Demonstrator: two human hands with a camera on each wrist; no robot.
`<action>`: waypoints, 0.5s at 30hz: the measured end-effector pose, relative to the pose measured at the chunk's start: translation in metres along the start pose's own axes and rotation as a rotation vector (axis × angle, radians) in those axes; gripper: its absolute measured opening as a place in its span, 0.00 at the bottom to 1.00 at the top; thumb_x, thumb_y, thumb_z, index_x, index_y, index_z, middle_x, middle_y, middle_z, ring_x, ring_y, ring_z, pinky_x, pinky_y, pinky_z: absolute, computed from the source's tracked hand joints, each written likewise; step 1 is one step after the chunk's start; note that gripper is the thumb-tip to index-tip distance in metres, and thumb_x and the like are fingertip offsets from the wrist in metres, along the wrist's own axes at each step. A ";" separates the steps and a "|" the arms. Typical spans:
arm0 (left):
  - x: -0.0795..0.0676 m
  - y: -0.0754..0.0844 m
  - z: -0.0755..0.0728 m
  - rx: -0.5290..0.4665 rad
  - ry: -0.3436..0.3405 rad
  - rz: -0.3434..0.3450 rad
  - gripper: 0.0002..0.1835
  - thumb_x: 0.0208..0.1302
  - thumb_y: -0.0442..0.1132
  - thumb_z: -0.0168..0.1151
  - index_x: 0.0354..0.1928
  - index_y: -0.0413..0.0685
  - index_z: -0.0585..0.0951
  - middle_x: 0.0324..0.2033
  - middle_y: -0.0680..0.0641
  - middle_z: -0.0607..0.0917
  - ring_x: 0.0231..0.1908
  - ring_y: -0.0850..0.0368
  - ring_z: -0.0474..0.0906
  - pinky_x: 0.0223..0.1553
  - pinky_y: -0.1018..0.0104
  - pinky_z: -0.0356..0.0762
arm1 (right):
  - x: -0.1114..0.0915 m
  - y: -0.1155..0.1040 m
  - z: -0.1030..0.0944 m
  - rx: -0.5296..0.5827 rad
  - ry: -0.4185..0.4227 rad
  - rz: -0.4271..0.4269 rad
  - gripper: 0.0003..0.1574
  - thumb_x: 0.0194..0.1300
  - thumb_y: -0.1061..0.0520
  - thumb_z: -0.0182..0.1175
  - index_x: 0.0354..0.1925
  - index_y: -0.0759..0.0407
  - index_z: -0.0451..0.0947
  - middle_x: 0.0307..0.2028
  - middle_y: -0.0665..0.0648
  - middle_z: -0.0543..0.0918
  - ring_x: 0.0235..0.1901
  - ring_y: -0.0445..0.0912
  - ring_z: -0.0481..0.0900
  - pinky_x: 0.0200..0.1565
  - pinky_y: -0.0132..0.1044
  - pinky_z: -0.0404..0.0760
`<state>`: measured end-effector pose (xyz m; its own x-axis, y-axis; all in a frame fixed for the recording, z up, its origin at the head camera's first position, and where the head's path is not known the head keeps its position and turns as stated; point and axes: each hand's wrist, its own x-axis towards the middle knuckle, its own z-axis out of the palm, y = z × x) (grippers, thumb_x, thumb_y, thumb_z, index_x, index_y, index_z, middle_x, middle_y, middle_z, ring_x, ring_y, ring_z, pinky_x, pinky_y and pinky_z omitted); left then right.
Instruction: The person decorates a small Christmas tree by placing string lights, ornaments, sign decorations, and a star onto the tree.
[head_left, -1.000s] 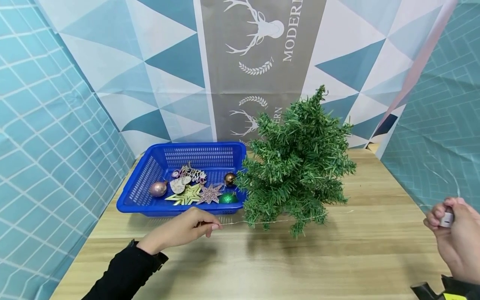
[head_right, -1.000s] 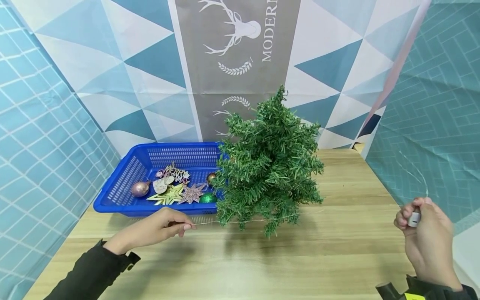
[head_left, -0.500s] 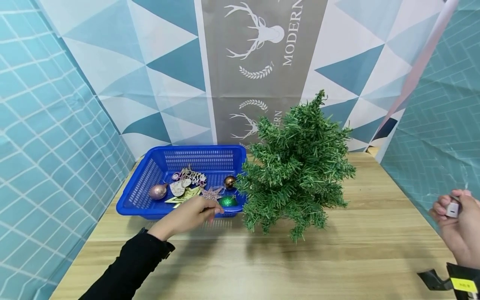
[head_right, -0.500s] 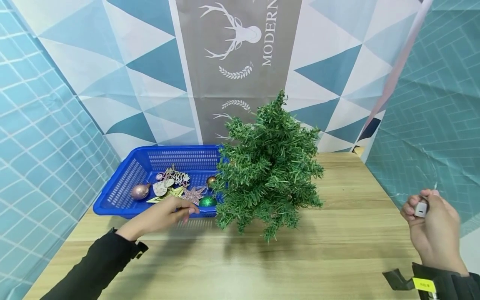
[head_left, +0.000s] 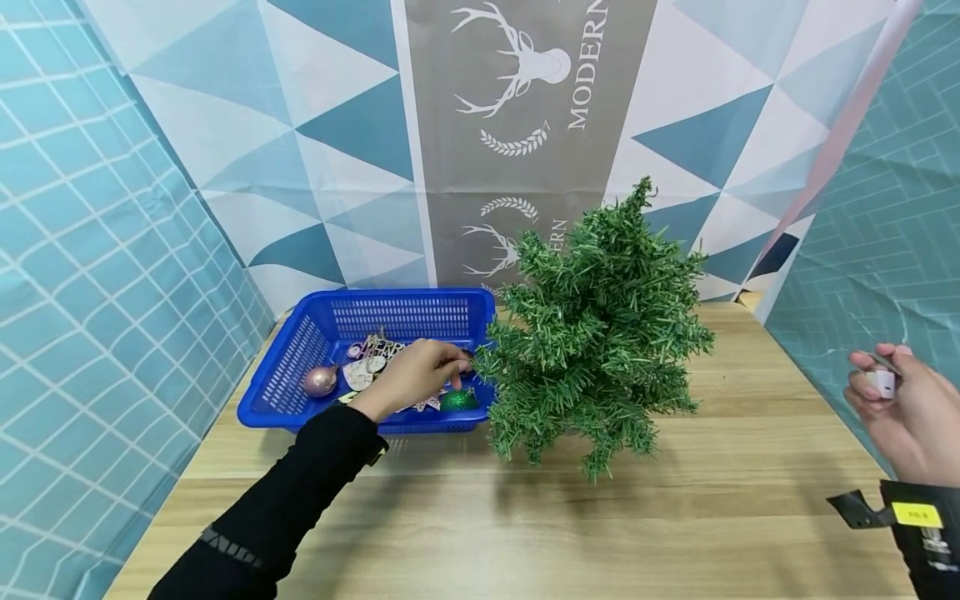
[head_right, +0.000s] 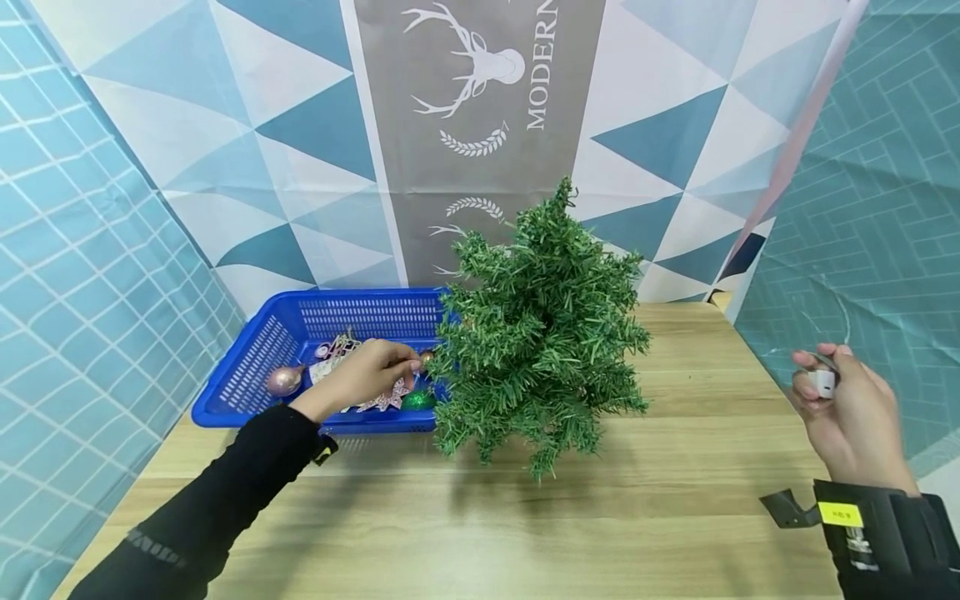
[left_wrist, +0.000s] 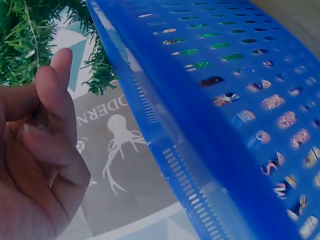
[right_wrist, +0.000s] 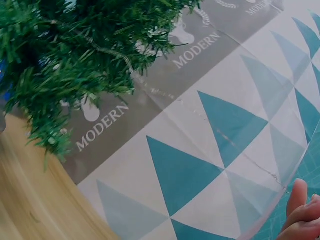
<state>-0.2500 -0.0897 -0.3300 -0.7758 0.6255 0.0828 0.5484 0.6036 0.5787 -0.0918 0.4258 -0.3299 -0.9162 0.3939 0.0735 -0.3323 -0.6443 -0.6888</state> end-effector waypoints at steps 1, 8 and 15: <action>0.003 0.000 0.001 -0.002 0.007 -0.006 0.10 0.72 0.37 0.52 0.44 0.45 0.83 0.22 0.56 0.80 0.16 0.59 0.70 0.22 0.67 0.63 | 0.002 -0.001 0.002 0.012 0.003 0.007 0.12 0.75 0.51 0.40 0.43 0.58 0.65 0.32 0.60 0.79 0.14 0.48 0.63 0.17 0.37 0.58; 0.022 -0.006 0.003 0.031 0.030 0.002 0.09 0.70 0.38 0.56 0.43 0.45 0.84 0.28 0.52 0.84 0.27 0.57 0.78 0.31 0.66 0.71 | 0.007 0.000 0.016 0.055 -0.042 0.035 0.14 0.75 0.51 0.40 0.43 0.60 0.66 0.36 0.61 0.78 0.15 0.49 0.62 0.18 0.38 0.59; 0.047 -0.002 -0.003 -0.223 0.012 -0.088 0.07 0.66 0.36 0.60 0.36 0.39 0.84 0.27 0.46 0.83 0.21 0.57 0.75 0.29 0.63 0.75 | 0.015 0.005 0.029 0.026 -0.054 0.042 0.14 0.74 0.52 0.42 0.44 0.61 0.66 0.38 0.61 0.79 0.16 0.48 0.62 0.18 0.36 0.58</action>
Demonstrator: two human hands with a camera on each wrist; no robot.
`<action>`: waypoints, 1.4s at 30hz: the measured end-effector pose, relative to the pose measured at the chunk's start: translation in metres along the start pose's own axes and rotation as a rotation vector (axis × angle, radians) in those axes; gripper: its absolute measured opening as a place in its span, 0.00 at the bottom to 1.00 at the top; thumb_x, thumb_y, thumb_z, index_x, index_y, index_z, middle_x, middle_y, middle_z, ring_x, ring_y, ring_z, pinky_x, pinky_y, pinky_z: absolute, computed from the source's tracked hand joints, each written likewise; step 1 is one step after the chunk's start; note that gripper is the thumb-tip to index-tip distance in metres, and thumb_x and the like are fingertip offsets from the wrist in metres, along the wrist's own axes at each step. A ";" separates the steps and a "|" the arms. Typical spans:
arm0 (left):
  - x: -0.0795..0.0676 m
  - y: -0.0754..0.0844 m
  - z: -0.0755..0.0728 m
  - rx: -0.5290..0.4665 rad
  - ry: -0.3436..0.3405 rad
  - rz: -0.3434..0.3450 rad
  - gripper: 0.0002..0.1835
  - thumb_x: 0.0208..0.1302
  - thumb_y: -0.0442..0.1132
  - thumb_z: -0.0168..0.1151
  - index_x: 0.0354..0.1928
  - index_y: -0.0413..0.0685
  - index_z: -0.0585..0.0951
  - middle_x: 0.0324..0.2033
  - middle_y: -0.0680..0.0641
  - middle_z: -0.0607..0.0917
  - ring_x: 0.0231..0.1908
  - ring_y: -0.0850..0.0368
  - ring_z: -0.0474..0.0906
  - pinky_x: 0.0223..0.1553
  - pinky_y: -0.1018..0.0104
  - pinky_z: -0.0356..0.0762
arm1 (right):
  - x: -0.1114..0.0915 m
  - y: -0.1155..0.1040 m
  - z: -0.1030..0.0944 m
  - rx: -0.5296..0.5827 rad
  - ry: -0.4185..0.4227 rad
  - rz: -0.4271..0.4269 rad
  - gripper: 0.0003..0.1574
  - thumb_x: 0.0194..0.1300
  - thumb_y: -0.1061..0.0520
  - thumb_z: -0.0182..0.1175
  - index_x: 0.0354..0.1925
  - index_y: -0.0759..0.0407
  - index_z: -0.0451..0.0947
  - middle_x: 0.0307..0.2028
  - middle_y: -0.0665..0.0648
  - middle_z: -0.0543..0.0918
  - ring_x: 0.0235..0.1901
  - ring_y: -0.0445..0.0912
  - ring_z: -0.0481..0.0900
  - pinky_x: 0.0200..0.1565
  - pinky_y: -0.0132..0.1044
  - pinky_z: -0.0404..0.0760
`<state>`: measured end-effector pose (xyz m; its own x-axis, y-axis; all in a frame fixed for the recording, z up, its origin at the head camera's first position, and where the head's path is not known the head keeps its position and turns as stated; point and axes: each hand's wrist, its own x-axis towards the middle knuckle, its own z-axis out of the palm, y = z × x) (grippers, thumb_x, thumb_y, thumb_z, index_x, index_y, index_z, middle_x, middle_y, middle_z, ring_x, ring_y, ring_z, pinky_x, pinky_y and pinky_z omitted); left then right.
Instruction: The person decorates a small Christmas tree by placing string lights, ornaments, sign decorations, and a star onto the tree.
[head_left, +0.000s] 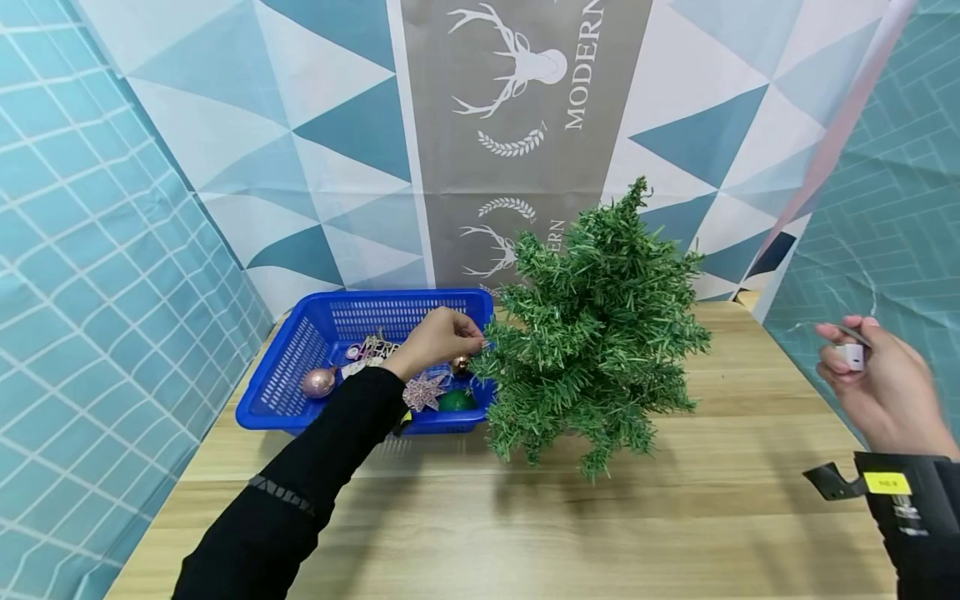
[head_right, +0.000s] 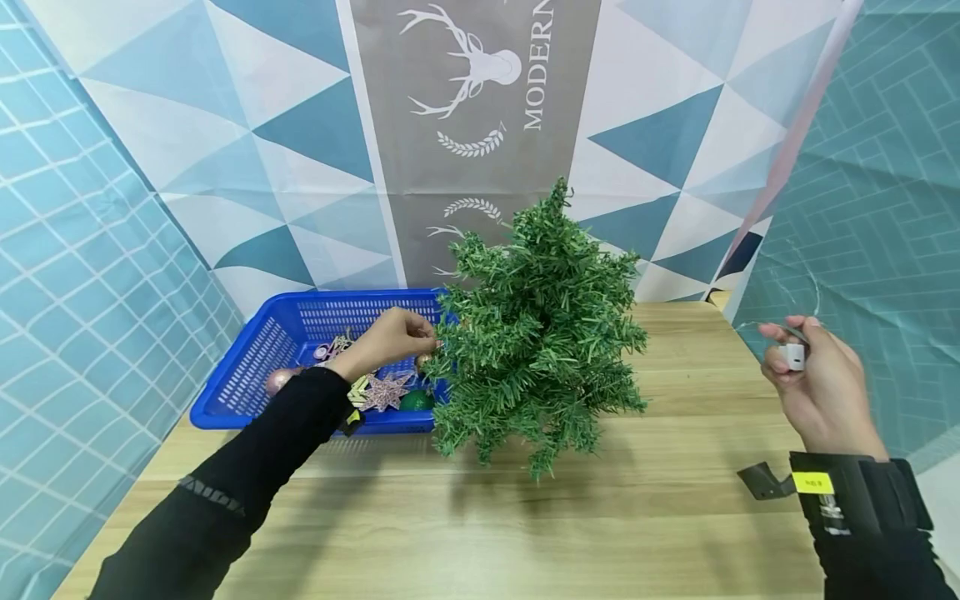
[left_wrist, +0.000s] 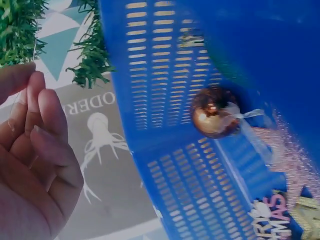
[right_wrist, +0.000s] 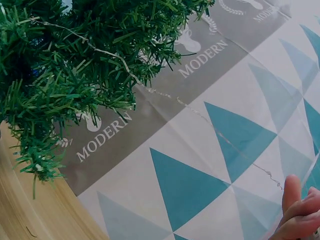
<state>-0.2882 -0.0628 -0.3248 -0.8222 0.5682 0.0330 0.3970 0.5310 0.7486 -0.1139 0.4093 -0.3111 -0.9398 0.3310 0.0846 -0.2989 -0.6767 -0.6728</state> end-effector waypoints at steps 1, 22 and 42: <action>0.003 0.002 0.001 -0.037 -0.014 -0.018 0.07 0.65 0.35 0.60 0.33 0.38 0.82 0.26 0.45 0.82 0.20 0.57 0.74 0.27 0.63 0.73 | 0.003 0.000 0.002 -0.005 0.006 0.008 0.13 0.74 0.52 0.42 0.44 0.61 0.67 0.39 0.61 0.79 0.16 0.48 0.62 0.18 0.36 0.58; -0.001 0.013 0.003 -0.257 -0.138 -0.188 0.12 0.75 0.30 0.39 0.51 0.38 0.73 0.49 0.37 0.77 0.19 0.56 0.49 0.25 0.61 0.53 | 0.071 0.036 0.083 -0.340 -0.043 0.144 0.13 0.75 0.50 0.43 0.50 0.57 0.65 0.38 0.54 0.84 0.19 0.43 0.65 0.23 0.33 0.62; 0.016 0.008 0.029 -0.231 -0.035 -0.187 0.11 0.67 0.25 0.52 0.48 0.39 0.77 0.18 0.51 0.60 0.20 0.57 0.49 0.29 0.62 0.55 | 0.093 0.058 0.152 -1.122 -0.446 0.077 0.22 0.76 0.42 0.38 0.57 0.52 0.66 0.59 0.51 0.61 0.61 0.49 0.55 0.60 0.48 0.52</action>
<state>-0.2866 -0.0310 -0.3373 -0.8559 0.4979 -0.1397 0.1332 0.4733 0.8707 -0.2442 0.3006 -0.2308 -0.9893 -0.0910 0.1136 -0.1379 0.3359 -0.9318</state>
